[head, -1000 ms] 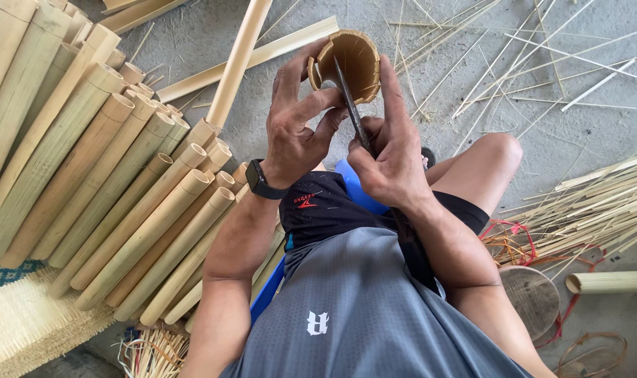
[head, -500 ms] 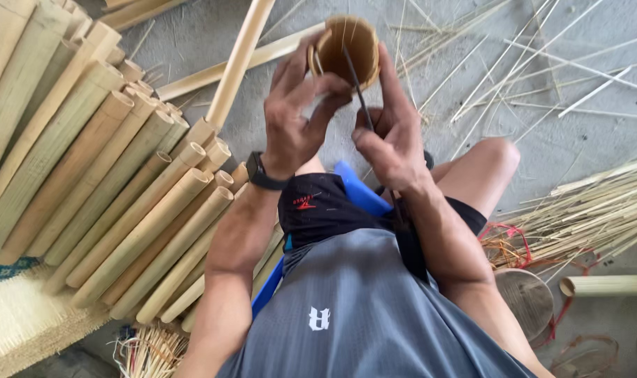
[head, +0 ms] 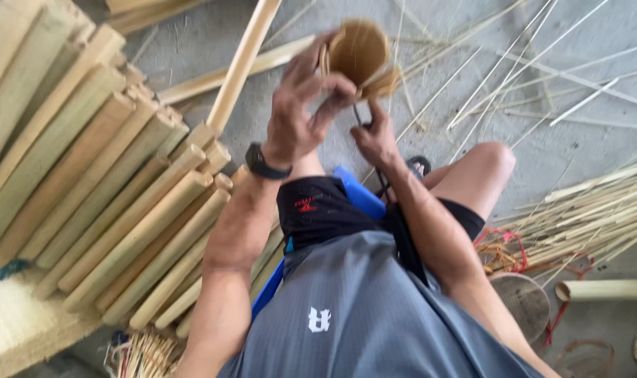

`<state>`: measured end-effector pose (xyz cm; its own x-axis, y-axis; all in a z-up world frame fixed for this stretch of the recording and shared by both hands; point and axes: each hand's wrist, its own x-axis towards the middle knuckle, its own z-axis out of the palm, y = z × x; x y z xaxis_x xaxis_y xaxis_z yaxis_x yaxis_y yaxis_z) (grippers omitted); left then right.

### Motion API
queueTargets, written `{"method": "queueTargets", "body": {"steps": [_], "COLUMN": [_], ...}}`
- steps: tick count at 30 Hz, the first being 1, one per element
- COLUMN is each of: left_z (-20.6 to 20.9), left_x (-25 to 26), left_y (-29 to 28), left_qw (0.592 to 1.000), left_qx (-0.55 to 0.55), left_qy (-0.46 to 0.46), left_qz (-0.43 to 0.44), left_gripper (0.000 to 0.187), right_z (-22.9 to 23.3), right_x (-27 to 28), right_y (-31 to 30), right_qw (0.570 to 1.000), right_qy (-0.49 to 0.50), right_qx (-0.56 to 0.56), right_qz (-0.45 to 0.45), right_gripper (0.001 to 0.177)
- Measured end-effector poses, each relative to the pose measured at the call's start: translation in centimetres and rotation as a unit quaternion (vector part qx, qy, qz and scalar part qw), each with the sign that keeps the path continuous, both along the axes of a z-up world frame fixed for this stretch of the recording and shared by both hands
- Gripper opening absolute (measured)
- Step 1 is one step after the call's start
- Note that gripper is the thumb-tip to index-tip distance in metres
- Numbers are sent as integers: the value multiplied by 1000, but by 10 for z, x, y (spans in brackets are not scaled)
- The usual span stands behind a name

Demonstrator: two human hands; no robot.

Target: The person uses a knife to carve and smooth the interior and exterior of small bamboo segments. They repeatedly rotate the pieces, scrape the inner walls, and trim the edges while seated on a low stool.

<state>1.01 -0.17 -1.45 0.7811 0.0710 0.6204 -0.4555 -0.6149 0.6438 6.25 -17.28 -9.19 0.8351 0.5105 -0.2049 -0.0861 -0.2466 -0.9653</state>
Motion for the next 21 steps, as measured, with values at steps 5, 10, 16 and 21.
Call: {"method": "queueTargets", "body": {"steps": [5,10,16,21], "left_z": [14,22,18,17], "left_x": [-4,-15,-24,-24], "left_y": [7,-8,-18,-21], "left_qw": [1000,999,998,998], "left_qx": [-4,0,10,15], "left_qy": [12,25,20,15], "left_qz": [8,44,60,62], "left_gripper": [18,20,26,30], "right_z": [46,111,122,123], "right_x": [-7,-25,-38,-40], "right_y": [-18,-37,-32,-33], "right_qw": [978,982,990,991], "right_qy": [158,10,-50,-93], "right_qx": [138,179,122,79], "right_qz": [13,61,50,47], "right_gripper": [93,99,102,103]}}
